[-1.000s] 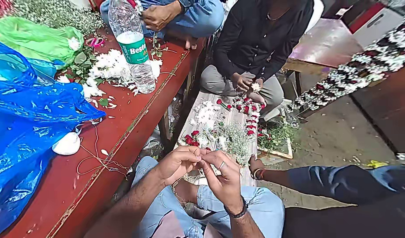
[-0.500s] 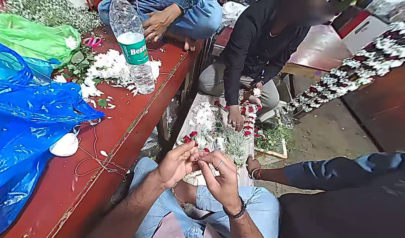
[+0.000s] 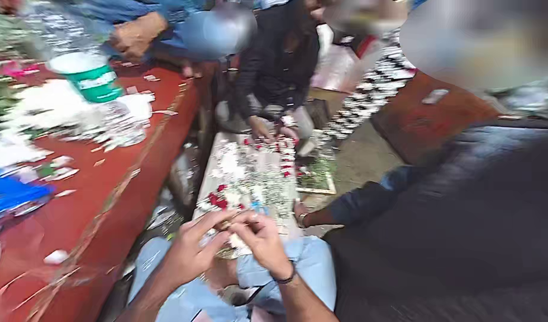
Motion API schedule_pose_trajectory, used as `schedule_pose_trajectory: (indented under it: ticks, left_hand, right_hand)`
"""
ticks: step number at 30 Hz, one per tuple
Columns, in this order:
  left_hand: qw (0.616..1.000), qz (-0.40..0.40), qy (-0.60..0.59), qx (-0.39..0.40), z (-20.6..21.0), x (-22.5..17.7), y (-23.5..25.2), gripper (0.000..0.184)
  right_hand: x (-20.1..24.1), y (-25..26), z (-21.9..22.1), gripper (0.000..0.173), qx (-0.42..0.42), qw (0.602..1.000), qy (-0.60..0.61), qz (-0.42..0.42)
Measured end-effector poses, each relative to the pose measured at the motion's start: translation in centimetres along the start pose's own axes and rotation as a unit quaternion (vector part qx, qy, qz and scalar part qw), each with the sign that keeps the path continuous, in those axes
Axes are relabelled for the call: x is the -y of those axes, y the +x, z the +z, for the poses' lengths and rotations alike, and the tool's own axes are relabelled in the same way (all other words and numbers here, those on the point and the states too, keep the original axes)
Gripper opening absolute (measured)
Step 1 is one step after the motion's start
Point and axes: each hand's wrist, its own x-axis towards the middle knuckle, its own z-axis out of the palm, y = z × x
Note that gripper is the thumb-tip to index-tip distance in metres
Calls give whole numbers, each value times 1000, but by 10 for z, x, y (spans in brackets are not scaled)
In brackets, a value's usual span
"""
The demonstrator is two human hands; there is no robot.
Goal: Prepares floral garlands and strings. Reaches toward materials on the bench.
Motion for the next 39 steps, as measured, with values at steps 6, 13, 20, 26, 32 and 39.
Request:
schedule_pose_trajectory:
  ticks: [6,13,20,26,32,39]
  left_hand:
    - [986,119,98,63,-10,17,11,15]
    - [957,77,253,119,0,18,4,32]
    - [976,-198,-93,-26,20,33,-23,31]
    - [961,-197,-170,-89,28,42,-30,17]
    - [993,-89,-72,-1,32,68,-47,12]
    - [937,-190,-292,12,32,83,-49,10]
  right_hand:
    - [-2,7,-16,12,80,994,-65,44]
    - [-9,7,-20,17,150,980,-99,84]
    - [-27,-11,-7,13,23,989,-139,53]
    - [-44,-35,6,14,26,989,-138,55]
    - [-52,-32,-10,15,17,982,25,185]
    - [-67,-39,-16,14,39,963,129,234]
